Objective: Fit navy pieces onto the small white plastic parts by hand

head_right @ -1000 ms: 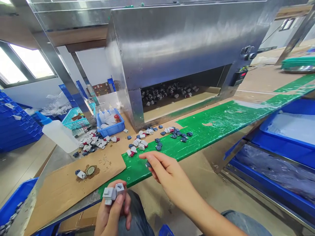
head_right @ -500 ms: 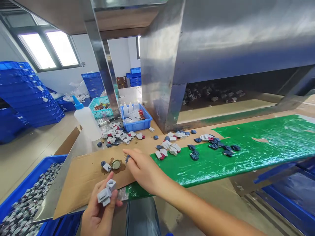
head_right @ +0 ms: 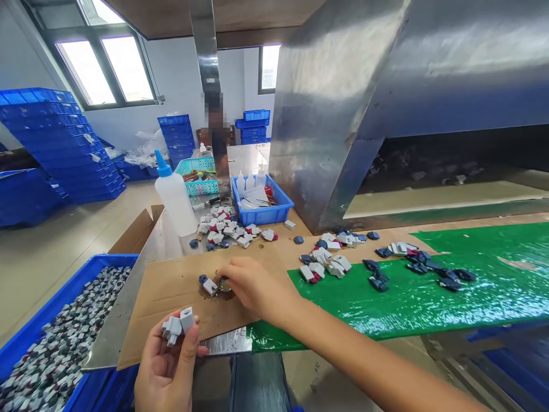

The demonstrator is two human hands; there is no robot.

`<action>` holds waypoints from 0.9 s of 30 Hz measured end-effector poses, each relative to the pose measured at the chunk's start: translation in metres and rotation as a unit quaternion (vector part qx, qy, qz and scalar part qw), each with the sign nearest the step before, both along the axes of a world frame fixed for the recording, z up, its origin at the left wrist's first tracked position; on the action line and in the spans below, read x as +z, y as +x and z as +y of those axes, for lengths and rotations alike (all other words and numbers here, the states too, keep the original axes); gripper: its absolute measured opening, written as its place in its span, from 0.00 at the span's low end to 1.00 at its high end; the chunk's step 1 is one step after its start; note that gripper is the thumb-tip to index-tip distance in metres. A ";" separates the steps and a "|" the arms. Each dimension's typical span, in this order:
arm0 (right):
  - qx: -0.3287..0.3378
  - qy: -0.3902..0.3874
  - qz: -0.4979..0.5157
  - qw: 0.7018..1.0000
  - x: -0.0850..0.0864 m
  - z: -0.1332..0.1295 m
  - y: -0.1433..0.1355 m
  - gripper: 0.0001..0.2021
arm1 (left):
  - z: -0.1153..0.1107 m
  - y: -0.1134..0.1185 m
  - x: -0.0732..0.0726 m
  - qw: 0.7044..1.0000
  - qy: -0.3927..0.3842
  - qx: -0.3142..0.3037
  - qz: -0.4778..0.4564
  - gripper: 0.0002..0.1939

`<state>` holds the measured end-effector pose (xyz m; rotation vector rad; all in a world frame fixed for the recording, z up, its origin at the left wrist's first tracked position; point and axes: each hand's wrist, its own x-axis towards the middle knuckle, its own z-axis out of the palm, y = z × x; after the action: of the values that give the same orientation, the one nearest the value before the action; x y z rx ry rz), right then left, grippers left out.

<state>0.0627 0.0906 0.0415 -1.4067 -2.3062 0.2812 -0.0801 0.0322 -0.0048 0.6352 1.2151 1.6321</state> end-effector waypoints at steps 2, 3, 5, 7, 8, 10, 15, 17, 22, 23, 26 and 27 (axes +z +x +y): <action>-0.016 0.024 0.043 0.999 0.003 -0.003 0.003 0.11 | -0.002 0.003 -0.001 1.000 0.007 -0.003 0.013 0.22; -0.028 0.029 0.070 0.997 0.007 -0.006 0.004 0.11 | -0.003 0.005 -0.001 1.000 0.015 -0.006 0.020 0.20; -0.063 0.016 0.132 0.989 0.015 -0.015 0.006 0.12 | -0.005 0.008 -0.004 0.998 0.037 -0.024 0.033 0.17; -0.105 -0.014 0.195 0.975 0.024 -0.029 0.009 0.11 | -0.009 0.013 -0.006 0.995 0.060 -0.055 0.051 0.15; -0.124 -0.026 0.223 0.967 0.028 -0.038 0.010 0.11 | -0.011 0.016 -0.007 0.993 0.072 -0.072 0.061 0.13; -0.145 -0.033 0.268 0.952 0.035 -0.058 0.014 0.09 | -0.016 0.023 -0.007 0.987 0.096 -0.105 0.079 0.11; -0.146 0.010 0.282 0.948 0.043 -0.103 0.024 0.05 | -0.034 0.046 -0.001 0.971 0.154 -0.167 0.076 0.08; -0.146 0.060 0.263 0.952 0.044 -0.116 0.028 0.05 | -0.041 0.053 0.002 0.964 0.175 -0.180 0.085 0.07; -0.121 0.158 0.221 0.955 0.045 -0.137 0.038 0.08 | -0.054 0.064 0.008 0.953 0.201 -0.209 0.091 0.08; -0.117 0.161 0.217 0.956 0.045 -0.141 0.040 0.08 | -0.056 0.065 0.010 0.951 0.204 -0.213 0.090 0.08; -0.109 0.164 0.213 0.957 0.044 -0.148 0.045 0.07 | -0.060 0.067 0.013 0.945 0.213 -0.230 0.096 0.08; -0.105 0.165 0.213 0.957 0.043 -0.149 0.046 0.07 | -0.062 0.067 0.014 0.942 0.216 -0.236 0.100 0.08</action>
<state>0.1092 -0.0589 0.0849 -1.2617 -1.7449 0.1103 -0.0132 -0.0294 0.0097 1.2882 0.7521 1.4433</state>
